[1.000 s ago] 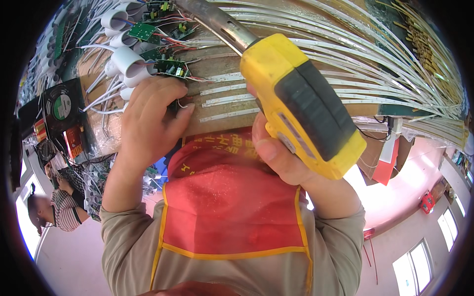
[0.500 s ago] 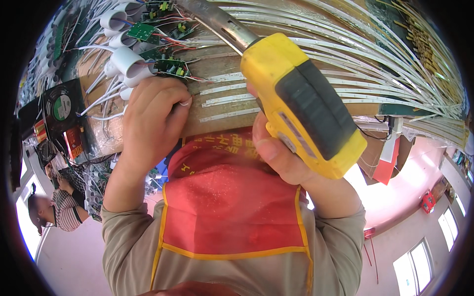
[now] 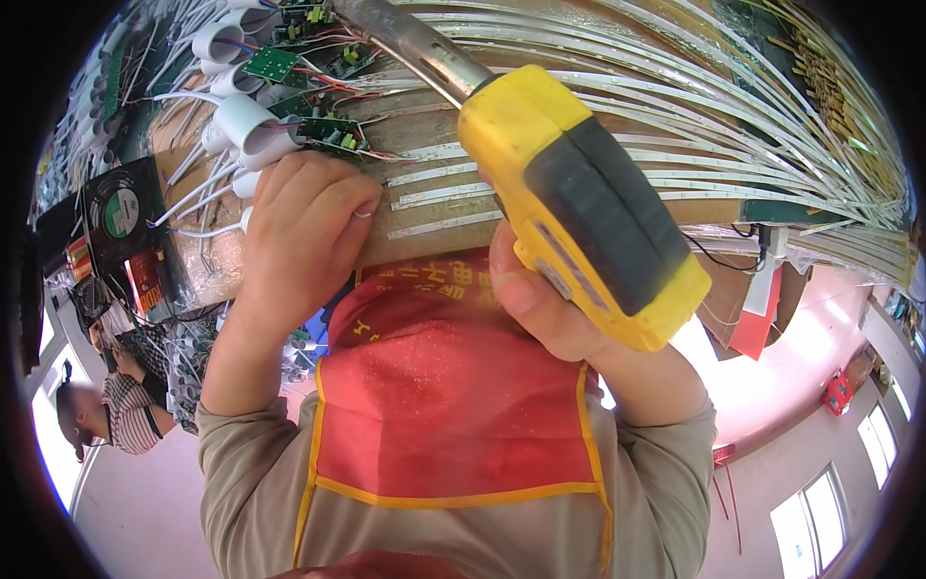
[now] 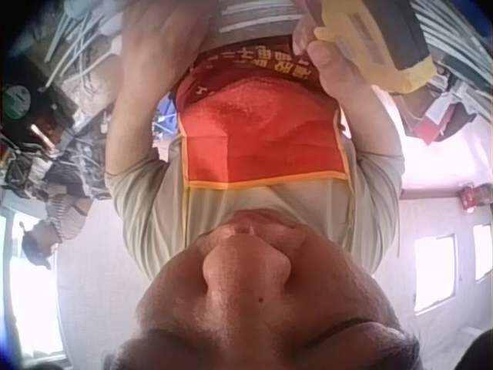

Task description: Soldering or gluing electrical components onto LED strips at an assembly station.

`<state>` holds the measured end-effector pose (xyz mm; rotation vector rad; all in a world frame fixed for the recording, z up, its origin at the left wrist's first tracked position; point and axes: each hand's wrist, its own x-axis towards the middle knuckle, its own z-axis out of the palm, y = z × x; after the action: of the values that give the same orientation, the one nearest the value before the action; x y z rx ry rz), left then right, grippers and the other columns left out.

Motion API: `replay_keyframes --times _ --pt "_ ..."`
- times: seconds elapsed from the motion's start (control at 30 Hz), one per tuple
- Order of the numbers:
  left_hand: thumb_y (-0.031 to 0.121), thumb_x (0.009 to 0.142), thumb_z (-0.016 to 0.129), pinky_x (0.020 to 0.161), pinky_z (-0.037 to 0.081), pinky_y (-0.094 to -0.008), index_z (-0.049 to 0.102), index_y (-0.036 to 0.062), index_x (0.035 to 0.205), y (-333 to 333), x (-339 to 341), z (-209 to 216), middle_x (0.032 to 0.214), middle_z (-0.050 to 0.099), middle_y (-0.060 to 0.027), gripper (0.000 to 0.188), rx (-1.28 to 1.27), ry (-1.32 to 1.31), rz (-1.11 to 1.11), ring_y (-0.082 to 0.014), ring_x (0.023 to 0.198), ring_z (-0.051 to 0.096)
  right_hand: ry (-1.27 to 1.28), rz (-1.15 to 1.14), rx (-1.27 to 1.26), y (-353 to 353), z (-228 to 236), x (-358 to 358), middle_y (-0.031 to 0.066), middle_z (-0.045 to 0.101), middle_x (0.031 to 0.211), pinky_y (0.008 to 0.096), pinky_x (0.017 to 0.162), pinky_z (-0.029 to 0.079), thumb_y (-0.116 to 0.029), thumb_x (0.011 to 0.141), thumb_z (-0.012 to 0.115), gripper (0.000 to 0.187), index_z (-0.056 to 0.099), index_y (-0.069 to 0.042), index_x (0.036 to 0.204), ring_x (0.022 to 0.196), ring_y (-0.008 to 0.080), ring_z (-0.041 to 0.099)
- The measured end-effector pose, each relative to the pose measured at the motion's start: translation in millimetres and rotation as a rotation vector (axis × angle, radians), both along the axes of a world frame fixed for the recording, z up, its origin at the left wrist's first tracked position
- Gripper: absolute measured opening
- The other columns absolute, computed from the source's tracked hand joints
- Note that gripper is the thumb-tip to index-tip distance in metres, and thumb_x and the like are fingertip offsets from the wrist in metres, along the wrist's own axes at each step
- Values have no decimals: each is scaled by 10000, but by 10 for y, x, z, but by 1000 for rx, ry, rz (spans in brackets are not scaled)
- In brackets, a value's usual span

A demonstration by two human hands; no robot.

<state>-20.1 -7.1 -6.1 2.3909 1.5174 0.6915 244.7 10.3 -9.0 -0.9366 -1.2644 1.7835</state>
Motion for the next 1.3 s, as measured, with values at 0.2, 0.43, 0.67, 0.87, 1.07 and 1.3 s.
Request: replay_keyframes --times 0.2,0.43,0.67,0.87,1.07,1.3 --pt "32 790 754 832 493 -430 683 74 972 14 31 20 953 657 -74 199 -18 8 29 -317 923 619 3 4 5 4 -1 -2 -28 561 835 610 1116 378 -485 923 788 776 431 -132 1514 747 138 584" --pt "49 786 724 823 484 -426 678 74 954 32 43 37 949 642 -72 177 -48 35 33 -314 911 605 20 34 46 15 -22 39 -20 565 859 587 1068 440 -471 931 784 775 419 -143 1531 773 148 587" --pt "73 755 669 805 472 -418 650 78 880 47 64 35 921 622 -66 126 -53 69 62 -293 907 592 -46 215 238 -141 83 326 22 581 888 474 879 523 -422 916 806 697 459 -113 1435 789 184 601" --pt "60 806 698 805 473 -428 664 73 874 77 94 131 897 631 -69 77 -112 83 75 -308 895 602 -66 118 67 -606 -199 625 90 640 883 340 632 508 -290 857 824 398 657 13 1055 722 247 634" --pt "60 831 716 818 472 -436 678 67 893 95 105 171 911 646 -75 73 -140 114 72 -316 899 608 -287 247 211 -739 -389 892 132 702 997 387 714 540 -330 883 751 467 681 11 1195 822 340 684" --pt "63 830 718 826 475 -438 682 64 901 97 100 174 920 657 -78 79 -136 115 69 -317 916 616 -408 328 179 -761 -395 917 125 706 1020 402 743 543 -372 898 730 487 678 -10 1221 860 339 689"
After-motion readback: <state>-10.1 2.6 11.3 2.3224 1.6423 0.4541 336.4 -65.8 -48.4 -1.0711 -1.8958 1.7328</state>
